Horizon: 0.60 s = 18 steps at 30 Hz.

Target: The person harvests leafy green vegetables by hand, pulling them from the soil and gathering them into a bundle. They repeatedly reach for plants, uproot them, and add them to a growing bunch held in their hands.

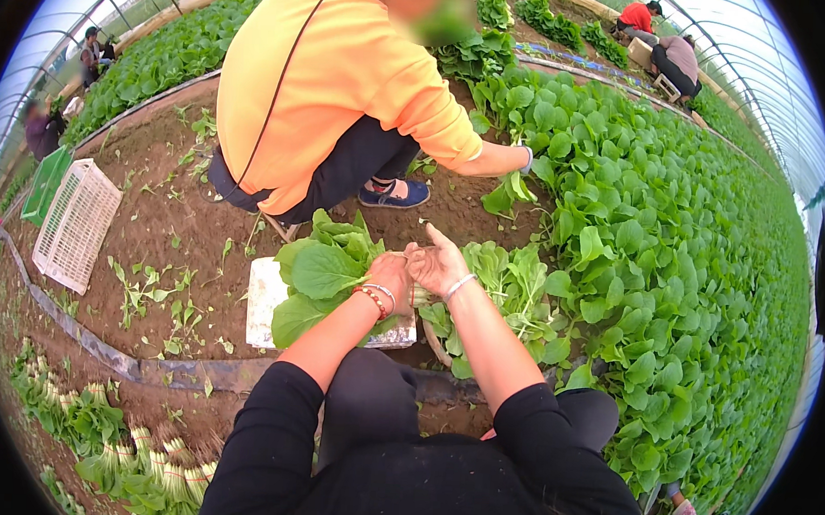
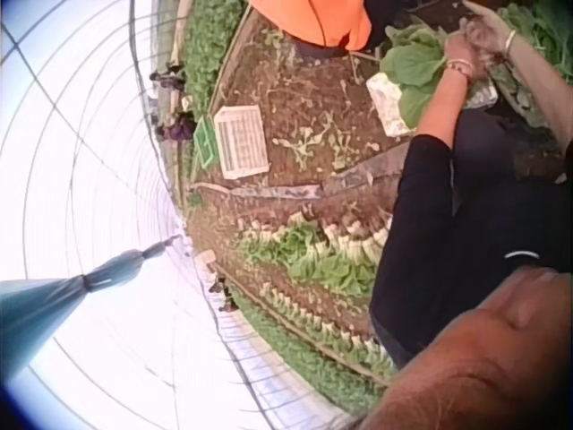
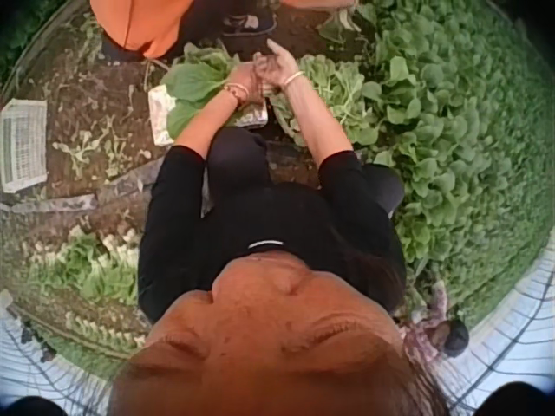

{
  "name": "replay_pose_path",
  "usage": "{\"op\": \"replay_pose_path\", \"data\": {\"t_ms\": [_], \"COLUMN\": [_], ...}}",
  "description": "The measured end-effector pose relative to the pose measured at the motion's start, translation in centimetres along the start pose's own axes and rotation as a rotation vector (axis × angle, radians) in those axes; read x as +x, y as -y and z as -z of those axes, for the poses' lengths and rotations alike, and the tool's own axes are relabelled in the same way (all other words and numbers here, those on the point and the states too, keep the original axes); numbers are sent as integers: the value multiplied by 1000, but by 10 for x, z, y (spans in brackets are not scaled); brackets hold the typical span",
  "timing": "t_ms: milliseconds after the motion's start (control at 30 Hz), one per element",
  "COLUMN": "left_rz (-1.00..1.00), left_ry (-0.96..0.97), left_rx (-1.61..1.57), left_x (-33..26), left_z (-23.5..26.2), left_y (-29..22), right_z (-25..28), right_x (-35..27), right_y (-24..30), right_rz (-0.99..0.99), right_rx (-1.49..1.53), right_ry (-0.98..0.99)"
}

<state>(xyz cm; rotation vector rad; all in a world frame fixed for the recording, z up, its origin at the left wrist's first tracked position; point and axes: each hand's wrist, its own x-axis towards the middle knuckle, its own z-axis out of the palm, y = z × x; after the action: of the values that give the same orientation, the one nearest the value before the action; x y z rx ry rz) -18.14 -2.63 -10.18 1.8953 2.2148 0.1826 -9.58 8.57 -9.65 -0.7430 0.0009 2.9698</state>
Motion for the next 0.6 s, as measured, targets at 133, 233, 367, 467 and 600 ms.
{"op": "replay_pose_path", "data": {"t_ms": [133, 233, 367, 467, 600], "left_rz": [-52, -58, -24, -61, 6], "left_ry": [99, 30, 102, 8, -90], "left_rx": [30, 105, 1, -114, -362], "left_x": [-2, -7, -7, -5, -4], "left_z": [15, 11, 17, 14, 16], "left_y": [-10, -2, -5, -4, 2], "right_z": [-7, -19, -4, 13, 6], "right_x": [37, 37, 7, 2, 2], "right_y": [36, 13, 7, 13, 3], "right_rz": [-223, -134, 46, 81, 150], "right_rx": [-242, -842, -799, -606, -655], "right_ry": [-251, -247, -270, -253, -266]}}
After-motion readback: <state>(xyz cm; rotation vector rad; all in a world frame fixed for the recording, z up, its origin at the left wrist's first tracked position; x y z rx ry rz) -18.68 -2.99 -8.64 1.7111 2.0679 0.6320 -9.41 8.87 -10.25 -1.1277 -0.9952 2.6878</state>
